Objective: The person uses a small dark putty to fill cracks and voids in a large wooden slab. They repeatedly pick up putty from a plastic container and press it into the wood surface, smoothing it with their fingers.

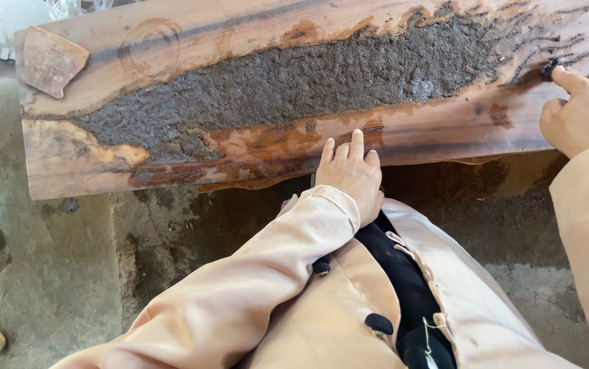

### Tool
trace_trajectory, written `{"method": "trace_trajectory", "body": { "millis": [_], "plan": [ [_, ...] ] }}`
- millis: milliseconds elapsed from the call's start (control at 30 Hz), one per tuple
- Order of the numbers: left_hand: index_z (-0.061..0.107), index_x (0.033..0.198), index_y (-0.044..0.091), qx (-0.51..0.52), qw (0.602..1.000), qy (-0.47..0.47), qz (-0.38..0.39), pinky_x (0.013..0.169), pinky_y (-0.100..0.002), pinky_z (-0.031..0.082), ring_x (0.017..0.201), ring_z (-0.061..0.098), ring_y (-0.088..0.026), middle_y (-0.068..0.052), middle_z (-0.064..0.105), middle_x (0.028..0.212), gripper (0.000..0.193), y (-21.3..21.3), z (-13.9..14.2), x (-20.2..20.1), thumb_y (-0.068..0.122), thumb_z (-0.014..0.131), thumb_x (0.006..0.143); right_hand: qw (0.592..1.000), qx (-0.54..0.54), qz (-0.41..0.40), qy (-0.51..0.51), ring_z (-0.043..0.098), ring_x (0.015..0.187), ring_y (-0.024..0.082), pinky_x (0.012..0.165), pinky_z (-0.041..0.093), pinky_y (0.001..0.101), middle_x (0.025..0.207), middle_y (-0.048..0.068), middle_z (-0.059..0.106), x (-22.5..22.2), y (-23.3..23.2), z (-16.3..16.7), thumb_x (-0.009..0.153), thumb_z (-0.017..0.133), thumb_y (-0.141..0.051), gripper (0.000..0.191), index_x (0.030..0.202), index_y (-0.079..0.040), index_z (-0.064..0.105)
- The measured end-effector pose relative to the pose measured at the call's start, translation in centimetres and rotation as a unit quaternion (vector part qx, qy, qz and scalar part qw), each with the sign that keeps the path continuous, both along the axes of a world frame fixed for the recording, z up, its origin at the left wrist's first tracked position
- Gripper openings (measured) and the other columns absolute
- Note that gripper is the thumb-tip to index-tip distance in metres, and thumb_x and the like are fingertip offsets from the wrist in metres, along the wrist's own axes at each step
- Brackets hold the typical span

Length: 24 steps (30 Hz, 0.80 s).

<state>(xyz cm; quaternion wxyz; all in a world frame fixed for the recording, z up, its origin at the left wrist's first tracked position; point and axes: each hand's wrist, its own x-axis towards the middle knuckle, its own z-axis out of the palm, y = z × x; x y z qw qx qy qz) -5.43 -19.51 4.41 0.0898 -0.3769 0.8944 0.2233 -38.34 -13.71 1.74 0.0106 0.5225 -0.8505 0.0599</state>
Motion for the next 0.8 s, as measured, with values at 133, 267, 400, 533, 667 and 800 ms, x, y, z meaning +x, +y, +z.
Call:
{"method": "trace_trajectory", "body": {
  "millis": [133, 267, 400, 533, 667, 800],
  "plan": [
    [0.061, 0.125, -0.002, 0.003, 1.0, -0.004, -0.008, 0.118, -0.056, 0.024, 0.13, 0.049, -0.038, -0.031, 0.039, 0.151, 0.058, 0.5, 1.2, 1.1, 0.03, 0.071, 0.077, 1.0, -0.019, 0.019, -0.008, 0.065, 0.102, 0.041, 0.093, 0.054, 0.0464, 0.122, 0.027, 0.064, 0.5, 0.8, 1.5, 0.09, 0.062, -0.006, 0.04, 0.127, -0.014, 0.077],
    [0.063, 0.124, -0.001, -0.008, 1.0, -0.002, -0.01, 0.12, -0.057, 0.023, 0.131, 0.051, -0.038, -0.031, 0.04, 0.152, 0.052, 0.0, 1.7, 0.7, 0.027, 0.069, 0.08, 0.986, 0.002, -0.06, -0.158, 0.064, 0.085, 0.03, 0.076, 0.052, 0.0422, 0.108, 0.02, 0.065, -0.6, -0.9, 1.8, 0.092, 0.061, 0.0, 0.037, 0.123, -0.011, 0.077],
    [0.063, 0.124, -0.001, 0.011, 1.0, -0.001, -0.007, 0.119, -0.057, 0.022, 0.132, 0.049, -0.038, -0.03, 0.039, 0.152, 0.054, -0.6, 2.0, 0.3, 0.027, 0.069, 0.078, 0.908, -0.05, -0.178, -0.376, 0.053, 0.074, 0.01, 0.062, 0.041, 0.0278, 0.098, 0.004, 0.067, 0.1, -2.5, 2.4, 0.095, 0.061, -0.006, 0.032, 0.123, -0.016, 0.073],
    [0.06, 0.127, -0.002, 0.011, 1.0, -0.008, -0.008, 0.119, -0.057, 0.021, 0.133, 0.047, -0.038, -0.031, 0.037, 0.152, 0.058, -0.6, 2.6, 0.4, 0.027, 0.071, 0.078, 0.862, -0.048, -0.107, -0.493, 0.051, 0.073, 0.004, 0.061, 0.042, 0.0209, 0.097, -0.001, 0.067, 4.1, -4.3, 4.7, 0.104, 0.059, -0.008, 0.026, 0.126, -0.015, 0.072],
    [0.059, 0.128, 0.0, 0.02, 1.0, -0.018, -0.005, 0.12, -0.056, 0.019, 0.135, 0.045, -0.036, -0.029, 0.036, 0.153, 0.059, -0.9, 2.9, -0.5, 0.028, 0.072, 0.078, 0.906, 0.054, -0.079, -0.413, 0.045, 0.067, 0.017, 0.054, 0.036, 0.035, 0.095, 0.009, 0.06, 6.8, -6.5, 5.8, 0.102, 0.057, -0.012, 0.036, 0.133, -0.022, 0.071],
    [0.059, 0.128, 0.002, 0.021, 1.0, -0.021, -0.004, 0.12, -0.056, 0.018, 0.136, 0.043, -0.036, -0.027, 0.034, 0.154, 0.059, -1.1, 3.1, -1.3, 0.029, 0.072, 0.077, 0.962, -0.021, 0.128, -0.239, 0.055, 0.103, 0.03, 0.09, 0.045, 0.0413, 0.122, 0.017, 0.057, 7.7, -8.7, 3.7, 0.097, 0.062, -0.01, 0.043, 0.138, -0.019, 0.072]
  ]
}}
